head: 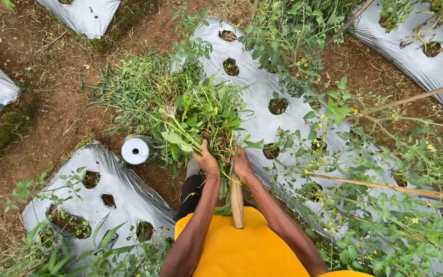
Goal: The person uses a hand hoe to loosen soil and remove weeds from a garden bed covered with plastic mulch. They gather the uprooted weeds by hand and discard them to the side.
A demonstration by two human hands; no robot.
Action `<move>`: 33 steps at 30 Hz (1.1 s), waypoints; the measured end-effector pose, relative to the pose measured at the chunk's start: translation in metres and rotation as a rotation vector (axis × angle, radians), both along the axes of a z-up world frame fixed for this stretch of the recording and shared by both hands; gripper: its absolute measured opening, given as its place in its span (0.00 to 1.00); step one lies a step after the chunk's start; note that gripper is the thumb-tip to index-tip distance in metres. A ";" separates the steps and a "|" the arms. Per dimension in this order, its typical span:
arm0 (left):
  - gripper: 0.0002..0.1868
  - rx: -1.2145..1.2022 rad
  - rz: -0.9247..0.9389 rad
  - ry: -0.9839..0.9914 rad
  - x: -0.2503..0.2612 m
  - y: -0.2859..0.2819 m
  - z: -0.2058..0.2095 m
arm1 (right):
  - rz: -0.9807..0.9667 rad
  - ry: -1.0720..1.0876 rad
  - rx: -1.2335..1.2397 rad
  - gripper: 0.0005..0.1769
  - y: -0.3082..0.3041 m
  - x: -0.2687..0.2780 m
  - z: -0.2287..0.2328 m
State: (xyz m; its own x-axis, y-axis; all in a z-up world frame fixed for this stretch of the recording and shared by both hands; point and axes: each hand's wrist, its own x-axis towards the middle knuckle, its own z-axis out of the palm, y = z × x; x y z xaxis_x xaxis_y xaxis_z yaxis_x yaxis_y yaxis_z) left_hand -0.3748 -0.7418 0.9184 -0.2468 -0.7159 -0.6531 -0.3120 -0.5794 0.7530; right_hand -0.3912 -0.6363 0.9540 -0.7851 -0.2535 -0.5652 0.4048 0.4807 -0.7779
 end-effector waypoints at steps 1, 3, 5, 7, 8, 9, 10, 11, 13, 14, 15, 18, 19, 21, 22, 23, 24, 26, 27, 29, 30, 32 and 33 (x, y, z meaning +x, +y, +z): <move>0.60 -0.004 0.021 -0.002 -0.005 -0.009 0.001 | -0.019 0.039 -0.090 0.23 -0.012 -0.004 0.010; 0.59 -0.003 0.030 0.002 -0.020 -0.031 0.001 | -0.050 0.085 -0.174 0.22 -0.035 -0.019 -0.008; 0.59 0.014 0.045 -0.011 -0.031 -0.052 -0.002 | -0.032 0.020 -0.093 0.24 -0.055 -0.036 -0.063; 0.58 0.023 0.045 0.008 -0.046 -0.076 0.008 | -0.027 0.074 -0.089 0.22 -0.072 -0.053 -0.098; 0.57 0.018 0.057 0.027 -0.052 -0.090 0.014 | -0.011 0.126 -0.099 0.20 -0.082 -0.061 -0.115; 0.57 0.027 0.053 0.026 -0.064 -0.104 -0.002 | -0.014 0.126 -0.090 0.20 -0.096 -0.071 -0.114; 0.55 -0.002 0.047 0.040 -0.068 -0.119 -0.018 | -0.051 0.057 -0.075 0.22 -0.112 -0.075 -0.115; 0.53 -0.032 0.042 0.054 -0.072 -0.134 -0.035 | -0.088 -0.012 -0.059 0.26 -0.128 -0.077 -0.116; 0.52 -0.015 0.047 0.047 -0.082 -0.159 -0.028 | -0.085 -0.010 -0.024 0.23 -0.162 -0.082 -0.064; 0.51 0.004 0.054 0.046 -0.082 -0.169 -0.025 | -0.080 -0.002 0.013 0.21 -0.175 -0.081 -0.039; 0.51 0.006 0.053 0.031 -0.090 -0.183 -0.030 | -0.080 -0.017 0.017 0.21 -0.186 -0.087 -0.053; 0.55 0.056 0.090 0.048 -0.097 -0.209 -0.042 | -0.084 0.011 0.031 0.19 -0.209 -0.090 -0.068; 0.54 0.054 0.072 0.031 -0.098 -0.217 -0.042 | -0.097 -0.004 0.057 0.17 -0.220 -0.090 -0.055; 0.54 0.051 0.051 0.029 -0.105 -0.234 -0.047 | -0.113 -0.005 0.081 0.16 -0.244 -0.097 -0.040; 0.53 0.057 0.037 0.007 -0.108 -0.240 -0.052 | -0.109 -0.007 0.129 0.15 -0.254 -0.099 -0.037; 0.51 0.063 0.022 -0.016 -0.111 -0.245 -0.058 | -0.106 -0.009 0.177 0.14 -0.263 -0.102 -0.034; 0.51 0.068 0.016 -0.020 -0.116 -0.250 -0.056 | -0.112 -0.013 0.181 0.14 -0.269 -0.104 -0.026; 0.54 0.112 -0.005 -0.048 -0.125 -0.258 -0.055 | -0.128 0.017 0.144 0.16 -0.281 -0.108 -0.013; 0.54 0.114 -0.010 -0.053 -0.126 -0.262 -0.049 | -0.133 0.011 0.147 0.16 -0.279 -0.112 -0.034; 0.58 0.150 -0.034 -0.077 -0.134 -0.275 -0.037 | -0.060 0.102 0.181 0.18 -0.278 -0.126 -0.074; 0.58 0.148 -0.038 -0.077 -0.137 -0.280 -0.041 | -0.064 0.102 0.180 0.18 -0.284 -0.132 -0.068; 0.55 0.113 -0.062 -0.028 -0.143 -0.290 -0.050 | -0.014 0.229 0.175 0.14 -0.293 -0.143 -0.057; 0.55 0.111 -0.069 -0.028 -0.150 -0.302 -0.055 | -0.021 0.229 0.174 0.14 -0.303 -0.152 -0.052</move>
State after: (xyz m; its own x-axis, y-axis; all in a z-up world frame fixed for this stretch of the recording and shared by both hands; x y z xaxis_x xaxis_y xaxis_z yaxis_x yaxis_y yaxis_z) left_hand -0.5248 -1.0434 0.8631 -0.2731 -0.6209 -0.7348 -0.3739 -0.6353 0.6758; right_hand -0.5436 -0.9392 0.9025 -0.9012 -0.1508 -0.4062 0.2393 0.6084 -0.7567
